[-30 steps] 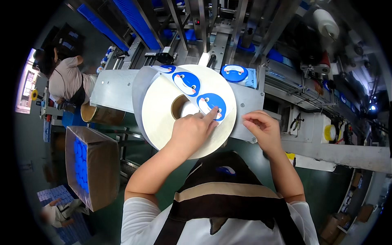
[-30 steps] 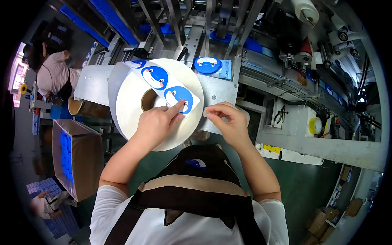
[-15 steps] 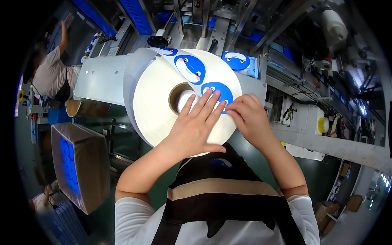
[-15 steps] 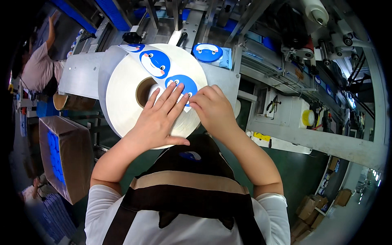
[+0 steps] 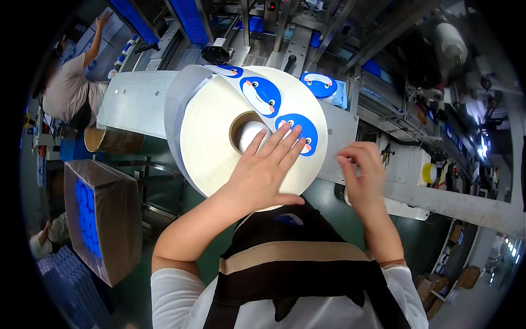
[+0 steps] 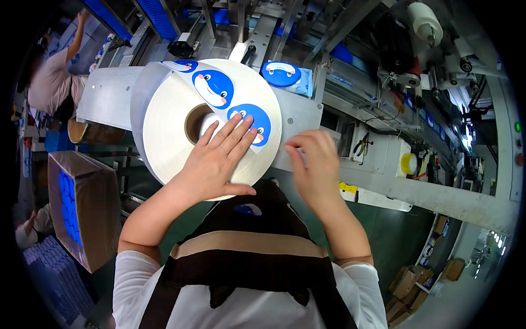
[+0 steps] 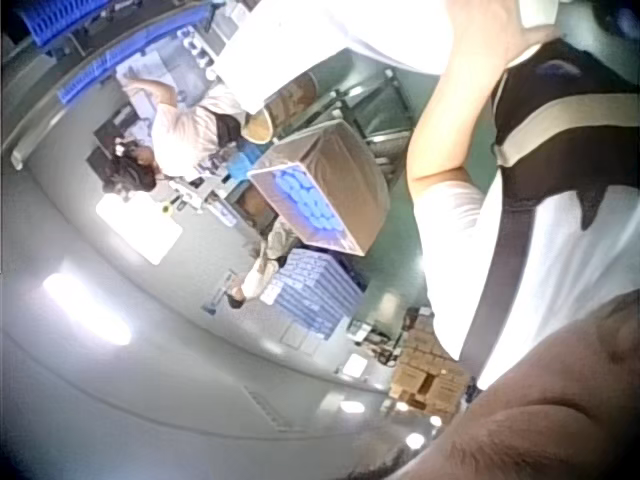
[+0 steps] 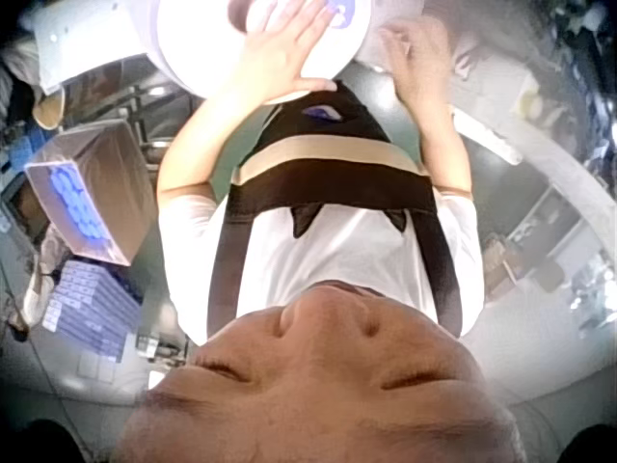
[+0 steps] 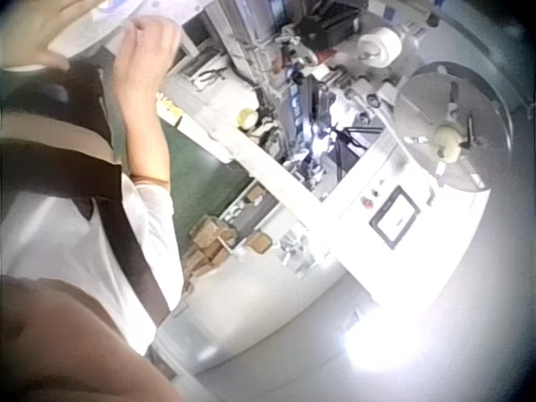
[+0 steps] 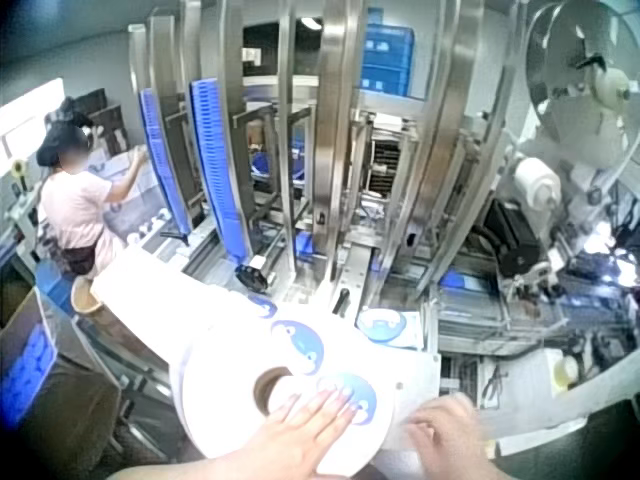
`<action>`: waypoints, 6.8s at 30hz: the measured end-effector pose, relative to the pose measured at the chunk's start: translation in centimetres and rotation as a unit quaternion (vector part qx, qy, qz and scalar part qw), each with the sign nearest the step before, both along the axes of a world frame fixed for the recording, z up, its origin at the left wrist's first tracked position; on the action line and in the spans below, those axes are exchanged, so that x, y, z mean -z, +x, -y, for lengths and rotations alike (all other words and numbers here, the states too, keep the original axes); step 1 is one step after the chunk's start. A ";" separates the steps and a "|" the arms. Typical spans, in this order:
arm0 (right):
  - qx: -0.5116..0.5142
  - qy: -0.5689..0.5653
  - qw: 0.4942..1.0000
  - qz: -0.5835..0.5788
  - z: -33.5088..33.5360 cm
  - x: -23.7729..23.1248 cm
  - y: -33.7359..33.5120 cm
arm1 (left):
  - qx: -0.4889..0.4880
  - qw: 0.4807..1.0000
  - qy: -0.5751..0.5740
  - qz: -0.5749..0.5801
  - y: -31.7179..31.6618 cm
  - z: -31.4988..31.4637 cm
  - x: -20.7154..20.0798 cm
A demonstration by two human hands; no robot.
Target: The person handles a roll of stickers featuring a blue cartoon character, peeling off individual labels and applying them to a white circular object. They then pick up blue plastic caps from a cardboard box and place them into a vertical blue rack on a machine.
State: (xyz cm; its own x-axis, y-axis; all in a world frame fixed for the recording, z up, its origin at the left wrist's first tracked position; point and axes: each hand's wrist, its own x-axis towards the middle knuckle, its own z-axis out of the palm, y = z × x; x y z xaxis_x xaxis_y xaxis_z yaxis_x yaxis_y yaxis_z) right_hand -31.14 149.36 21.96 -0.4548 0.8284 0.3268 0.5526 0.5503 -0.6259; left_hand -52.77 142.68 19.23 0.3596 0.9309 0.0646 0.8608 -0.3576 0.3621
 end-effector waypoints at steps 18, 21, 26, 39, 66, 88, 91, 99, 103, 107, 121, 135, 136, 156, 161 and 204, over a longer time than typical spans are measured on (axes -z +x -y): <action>-0.048 0.039 0.997 0.040 -0.3 1.9 -1.3 | 0.003 1.000 0.007 0.002 0.0 0.0 0.0; 0.000 0.042 0.999 0.011 0.0 1.4 -0.8 | 0.001 1.000 0.005 0.006 0.0 0.0 0.0; -0.052 0.040 0.998 0.003 -0.8 1.8 -2.1 | 0.006 1.000 0.013 0.001 0.0 -0.1 -0.1; 0.036 0.041 0.998 -0.023 -0.4 1.8 -1.6 | 0.000 1.000 0.010 0.000 0.0 0.0 0.0; 0.012 0.010 1.000 -0.006 -0.6 2.4 -2.4 | 0.004 1.000 0.008 -0.006 0.1 -0.1 -0.1; -0.026 0.020 0.999 -0.020 -1.2 2.8 -2.8 | 0.002 1.000 -0.009 -0.014 0.4 -0.1 -0.4; -0.002 0.006 1.000 0.007 -1.2 2.4 -2.4 | 0.005 1.000 -0.002 -0.011 0.3 -0.1 -0.4; -0.034 0.022 0.999 -0.007 -1.4 2.4 -2.7 | 0.008 1.000 0.003 -0.014 0.4 -0.2 -0.4; -0.021 0.032 0.999 0.008 -1.3 2.6 -2.4 | 0.005 1.000 0.000 -0.009 0.3 -0.1 -0.3; 0.027 0.015 0.999 -0.018 -1.3 1.2 -1.5 | -0.002 1.000 0.003 -0.009 0.2 0.1 -0.1; -0.081 0.054 0.994 0.048 -1.7 2.8 -2.8 | 0.002 1.000 -0.004 -0.009 0.4 -0.2 -0.3; -0.028 0.070 0.996 0.037 -1.7 2.0 -2.5 | -0.003 1.000 0.002 0.006 0.3 0.0 -0.1; -0.006 0.067 0.997 0.025 -1.8 1.8 -2.0 | -0.005 1.000 0.001 0.008 0.3 0.0 -0.1; -0.104 0.069 0.991 0.057 -1.7 2.5 -2.7 | 0.001 1.000 0.003 -0.005 0.5 -0.2 -0.3; 0.014 0.063 0.997 0.048 -2.7 1.3 -0.8 | -0.006 1.000 -0.002 -0.006 0.3 0.0 -0.1; -0.057 -0.102 0.993 -0.011 -2.2 1.6 -1.1 | 0.010 1.000 0.015 0.003 0.7 -0.2 -0.3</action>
State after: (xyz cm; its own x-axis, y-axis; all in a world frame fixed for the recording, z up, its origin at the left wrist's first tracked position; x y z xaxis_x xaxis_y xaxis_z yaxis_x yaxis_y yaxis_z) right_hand -32.24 151.57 20.36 -0.5434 0.8223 0.1691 0.4791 0.4692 -0.7418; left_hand -52.04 142.85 19.58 0.3771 0.9213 0.0952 0.8511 -0.3853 0.3567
